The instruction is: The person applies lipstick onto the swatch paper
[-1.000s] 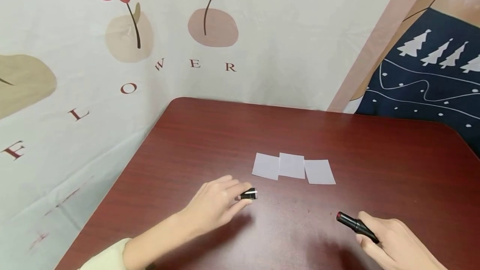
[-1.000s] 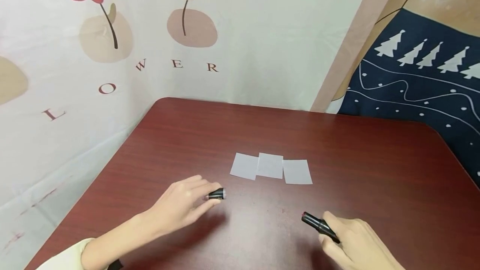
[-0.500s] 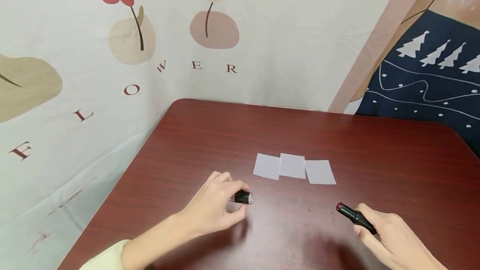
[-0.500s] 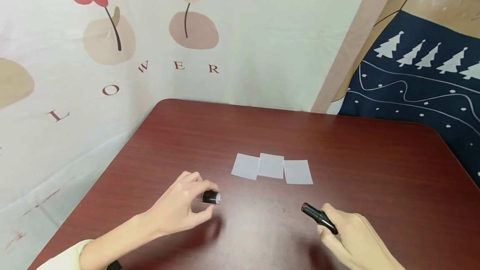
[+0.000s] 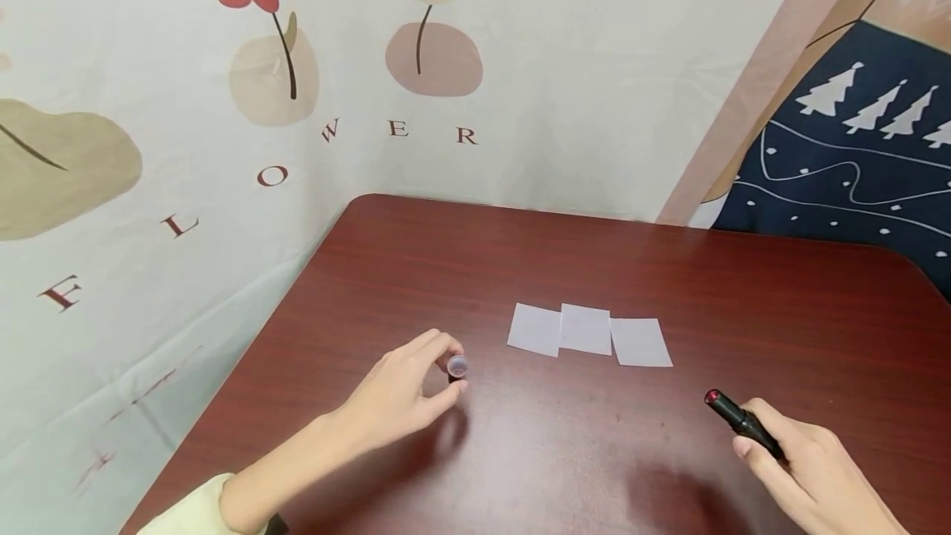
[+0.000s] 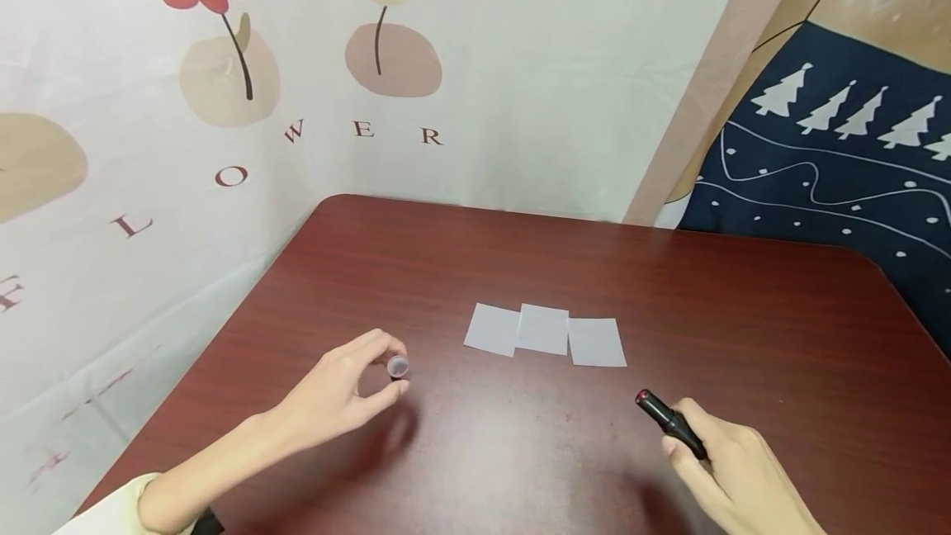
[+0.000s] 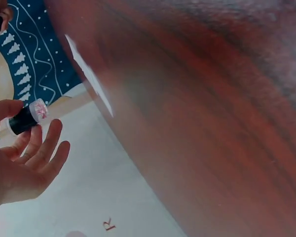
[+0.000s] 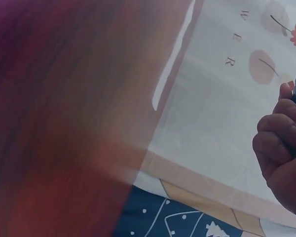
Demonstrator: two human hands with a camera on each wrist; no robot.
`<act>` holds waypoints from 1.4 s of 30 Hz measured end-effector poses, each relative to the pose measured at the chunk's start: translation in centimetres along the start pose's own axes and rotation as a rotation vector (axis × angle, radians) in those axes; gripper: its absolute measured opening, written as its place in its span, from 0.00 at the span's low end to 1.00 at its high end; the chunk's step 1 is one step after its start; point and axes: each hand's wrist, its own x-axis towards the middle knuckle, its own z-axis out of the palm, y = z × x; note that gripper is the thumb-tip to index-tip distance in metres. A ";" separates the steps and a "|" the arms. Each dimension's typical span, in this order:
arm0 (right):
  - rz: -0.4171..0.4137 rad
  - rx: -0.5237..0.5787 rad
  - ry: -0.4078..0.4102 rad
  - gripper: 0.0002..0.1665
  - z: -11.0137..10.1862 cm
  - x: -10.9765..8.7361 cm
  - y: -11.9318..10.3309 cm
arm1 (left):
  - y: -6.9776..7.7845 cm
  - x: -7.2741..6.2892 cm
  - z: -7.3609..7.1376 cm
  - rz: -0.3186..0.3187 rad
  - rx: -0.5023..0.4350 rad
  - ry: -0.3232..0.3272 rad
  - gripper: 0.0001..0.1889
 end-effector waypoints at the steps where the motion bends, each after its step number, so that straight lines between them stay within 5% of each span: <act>1: 0.004 -0.004 0.005 0.19 0.0 0.0 0.1 | -0.2 0.0 0.0 -0.015 0.019 0.000 0.12; 6: 0.037 -0.020 0.037 0.19 0.1 -0.2 0.4 | -1.4 0.2 0.4 -0.143 0.081 -0.018 0.11; 10: 0.062 -0.024 0.040 0.19 0.2 -0.5 0.7 | -2.5 0.5 0.5 -0.252 0.033 -0.068 0.11; 18: 0.092 -0.029 0.083 0.17 0.3 -0.8 0.9 | -3.9 0.1 1.0 -0.355 -0.011 -0.111 0.10; 25: 0.149 -0.008 0.098 0.16 0.4 -1.3 0.6 | -4.8 -0.3 1.9 -0.360 -0.020 -0.146 0.13; 34: 0.085 0.011 0.147 0.19 0.5 -1.2 0.6 | -5.6 0.0 2.7 -0.365 -0.051 -0.166 0.16; 42: 0.002 0.026 0.141 0.18 0.8 -0.3 0.3 | -3.9 -0.1 0.0 -0.451 -0.035 -0.058 0.38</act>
